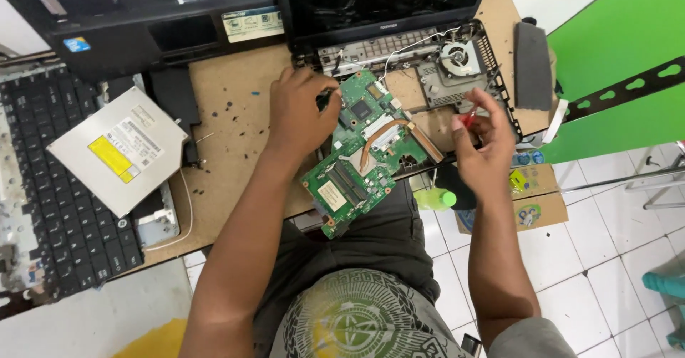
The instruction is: Repairing a laptop by inspecting and manipulating the motherboard and internal components using a screwdriver.
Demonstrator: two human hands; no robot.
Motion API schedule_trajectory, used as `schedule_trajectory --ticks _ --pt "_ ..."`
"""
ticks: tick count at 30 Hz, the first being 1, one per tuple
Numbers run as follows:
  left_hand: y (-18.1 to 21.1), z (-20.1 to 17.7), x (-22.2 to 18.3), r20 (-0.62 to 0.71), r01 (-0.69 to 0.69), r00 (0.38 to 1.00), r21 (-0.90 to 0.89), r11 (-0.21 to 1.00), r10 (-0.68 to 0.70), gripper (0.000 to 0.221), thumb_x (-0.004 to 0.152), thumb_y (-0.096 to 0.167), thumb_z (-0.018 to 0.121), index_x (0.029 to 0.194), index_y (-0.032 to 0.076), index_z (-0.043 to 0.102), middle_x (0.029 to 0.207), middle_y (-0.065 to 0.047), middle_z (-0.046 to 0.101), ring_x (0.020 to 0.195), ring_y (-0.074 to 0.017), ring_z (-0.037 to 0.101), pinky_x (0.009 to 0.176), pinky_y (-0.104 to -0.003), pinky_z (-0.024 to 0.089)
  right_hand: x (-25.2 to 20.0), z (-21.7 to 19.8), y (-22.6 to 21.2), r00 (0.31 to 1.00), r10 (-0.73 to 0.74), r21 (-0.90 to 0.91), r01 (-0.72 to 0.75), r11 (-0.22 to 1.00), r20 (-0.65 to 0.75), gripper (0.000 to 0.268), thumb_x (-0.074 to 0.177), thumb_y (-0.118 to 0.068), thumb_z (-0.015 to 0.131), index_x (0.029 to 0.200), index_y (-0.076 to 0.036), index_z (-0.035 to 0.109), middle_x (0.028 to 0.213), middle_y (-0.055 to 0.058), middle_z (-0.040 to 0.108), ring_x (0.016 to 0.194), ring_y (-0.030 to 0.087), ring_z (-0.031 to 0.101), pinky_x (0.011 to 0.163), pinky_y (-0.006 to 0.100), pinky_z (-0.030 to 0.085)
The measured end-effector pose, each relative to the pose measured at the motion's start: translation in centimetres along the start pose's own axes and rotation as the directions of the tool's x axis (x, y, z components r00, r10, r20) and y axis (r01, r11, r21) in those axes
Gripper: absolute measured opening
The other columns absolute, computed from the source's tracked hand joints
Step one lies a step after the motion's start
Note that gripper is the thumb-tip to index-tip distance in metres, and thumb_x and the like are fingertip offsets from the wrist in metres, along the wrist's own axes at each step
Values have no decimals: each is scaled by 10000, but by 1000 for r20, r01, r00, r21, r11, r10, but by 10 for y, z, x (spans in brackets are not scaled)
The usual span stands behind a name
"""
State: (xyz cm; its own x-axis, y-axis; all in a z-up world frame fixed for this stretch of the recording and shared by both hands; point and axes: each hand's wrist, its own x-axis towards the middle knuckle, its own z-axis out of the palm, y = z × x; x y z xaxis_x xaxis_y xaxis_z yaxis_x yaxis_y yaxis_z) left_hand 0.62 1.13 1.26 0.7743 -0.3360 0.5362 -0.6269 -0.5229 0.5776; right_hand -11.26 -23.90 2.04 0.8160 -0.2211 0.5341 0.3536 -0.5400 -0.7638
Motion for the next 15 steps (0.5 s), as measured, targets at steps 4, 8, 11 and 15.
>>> schedule_trajectory --ticks 4,8,11,15 --pt "8 -5 1 29 43 999 5 999 -43 52 854 127 634 876 111 678 787 -62 558 826 -291 569 748 -458 439 -4 5 -7 1000 -13 33 13 999 5 475 837 161 596 1288 79 476 1123 229 555 891 344 622 791 440 503" --pt "7 -4 2 48 37 998 58 998 -40 56 873 153 634 884 127 681 797 -46 558 837 -275 556 745 -433 442 -3 9 -1 998 -44 22 43 999 46 408 801 88 679 1196 64 577 1057 183 629 902 309 660 794 387 521" --pt "7 -2 2 66 44 997 68 997 -48 55 884 160 637 897 134 683 825 -43 565 875 -272 554 763 -437 441 -3 8 -3 994 -68 -17 70 997 80 451 769 59 724 1199 62 587 1071 182 634 936 320 652 822 399 508" --pt "15 -9 6 78 44 996 53 998 -48 65 905 136 628 935 114 681 866 -63 564 936 -275 547 794 -442 429 -2 8 -5 992 -91 -36 94 995 83 541 749 43 740 1247 88 532 1135 222 604 1033 378 614 924 457 462"
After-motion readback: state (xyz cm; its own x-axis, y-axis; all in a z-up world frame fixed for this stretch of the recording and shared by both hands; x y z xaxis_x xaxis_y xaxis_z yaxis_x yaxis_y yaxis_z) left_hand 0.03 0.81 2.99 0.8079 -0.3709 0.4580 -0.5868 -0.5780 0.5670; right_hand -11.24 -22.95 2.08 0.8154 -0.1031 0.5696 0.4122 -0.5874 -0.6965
